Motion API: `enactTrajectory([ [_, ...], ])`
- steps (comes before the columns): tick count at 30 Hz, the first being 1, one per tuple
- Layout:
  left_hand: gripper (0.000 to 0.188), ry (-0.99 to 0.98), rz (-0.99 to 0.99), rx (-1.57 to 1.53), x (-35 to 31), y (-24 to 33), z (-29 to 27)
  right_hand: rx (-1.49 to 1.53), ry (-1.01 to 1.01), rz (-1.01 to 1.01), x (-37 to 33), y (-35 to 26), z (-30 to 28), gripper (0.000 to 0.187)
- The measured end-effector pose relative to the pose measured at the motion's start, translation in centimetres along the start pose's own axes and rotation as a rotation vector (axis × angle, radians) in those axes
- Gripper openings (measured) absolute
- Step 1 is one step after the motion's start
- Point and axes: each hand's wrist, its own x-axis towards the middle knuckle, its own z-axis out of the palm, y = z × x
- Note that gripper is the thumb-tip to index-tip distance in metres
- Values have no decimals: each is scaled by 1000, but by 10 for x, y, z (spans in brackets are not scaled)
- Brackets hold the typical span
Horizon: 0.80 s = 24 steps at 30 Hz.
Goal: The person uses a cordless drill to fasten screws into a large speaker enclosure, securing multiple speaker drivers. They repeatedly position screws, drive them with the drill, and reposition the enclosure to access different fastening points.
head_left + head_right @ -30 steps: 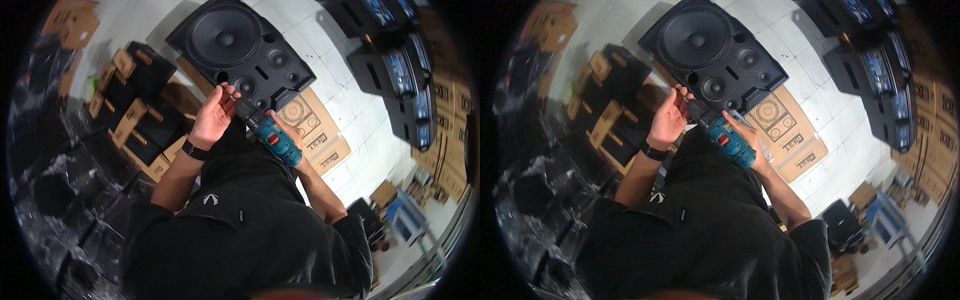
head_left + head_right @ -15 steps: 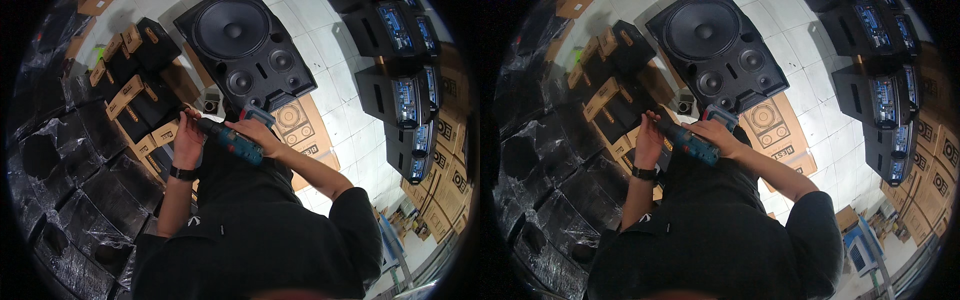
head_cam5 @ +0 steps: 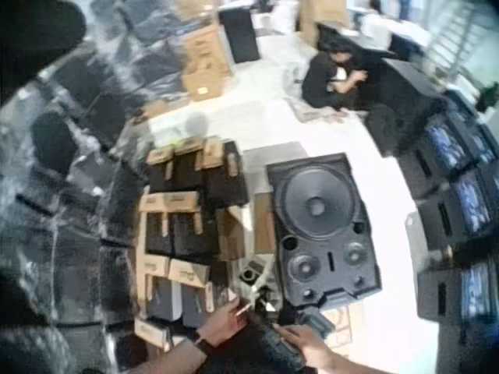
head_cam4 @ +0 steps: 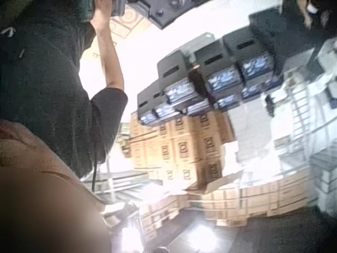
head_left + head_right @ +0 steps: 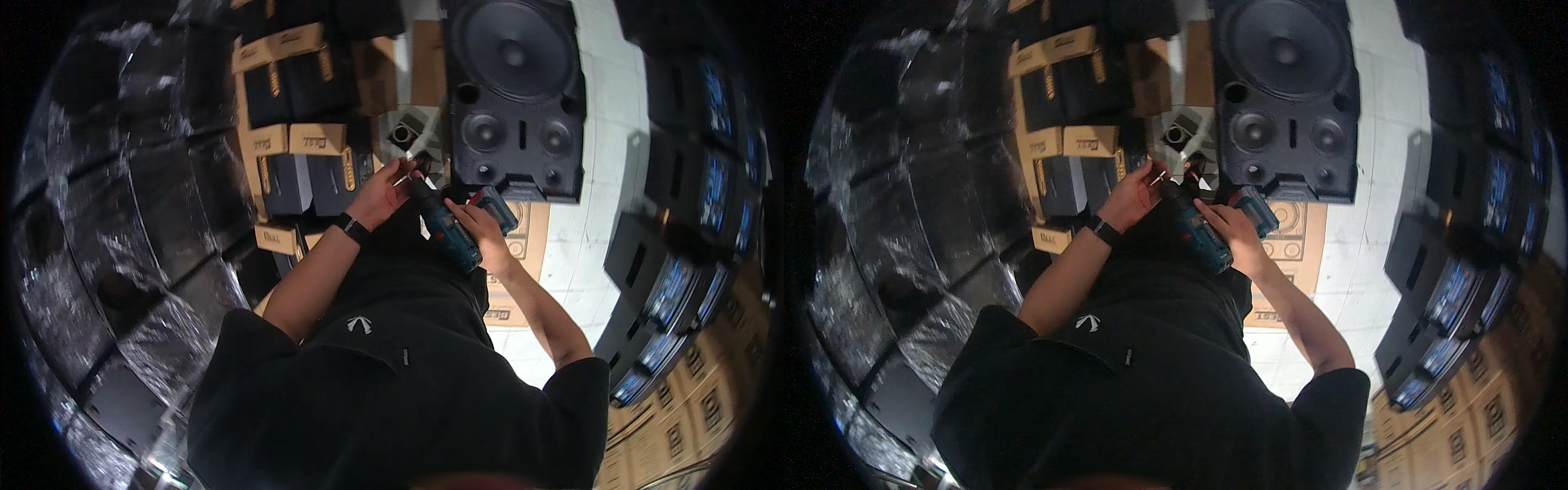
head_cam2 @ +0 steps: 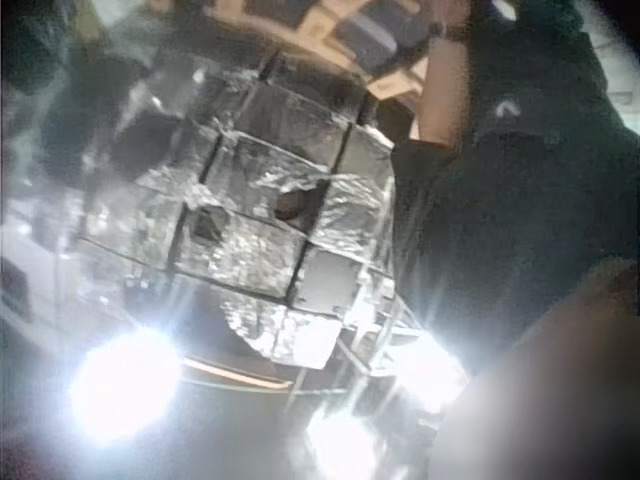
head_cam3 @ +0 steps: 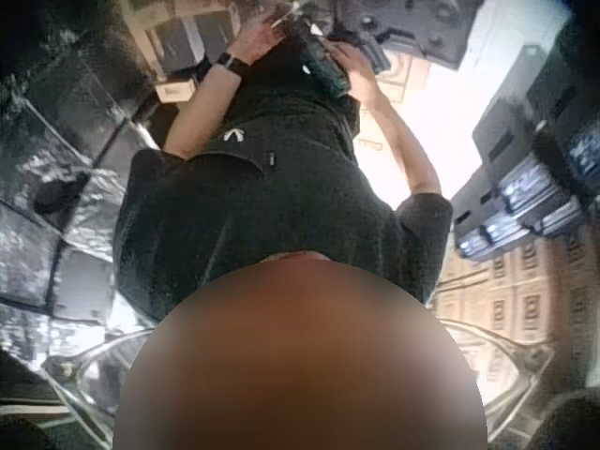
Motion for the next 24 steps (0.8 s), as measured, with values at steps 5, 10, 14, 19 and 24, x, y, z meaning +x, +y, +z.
enactTrajectory([
  [5,26,-45,107,-51,-38,48,-37,138,-114,26,58,-26,36,73],
  [10,25,-59,152,-54,-68,88,-46,220,-90,20,75,-43,61,74],
  [14,28,-134,118,47,-73,94,-10,476,305,20,49,-49,72,72],
  [19,27,-378,-70,196,-53,74,82,271,883,61,-19,-81,69,64],
  [24,29,-599,-263,516,-54,-12,172,51,1374,269,-104,-125,87,70],
])
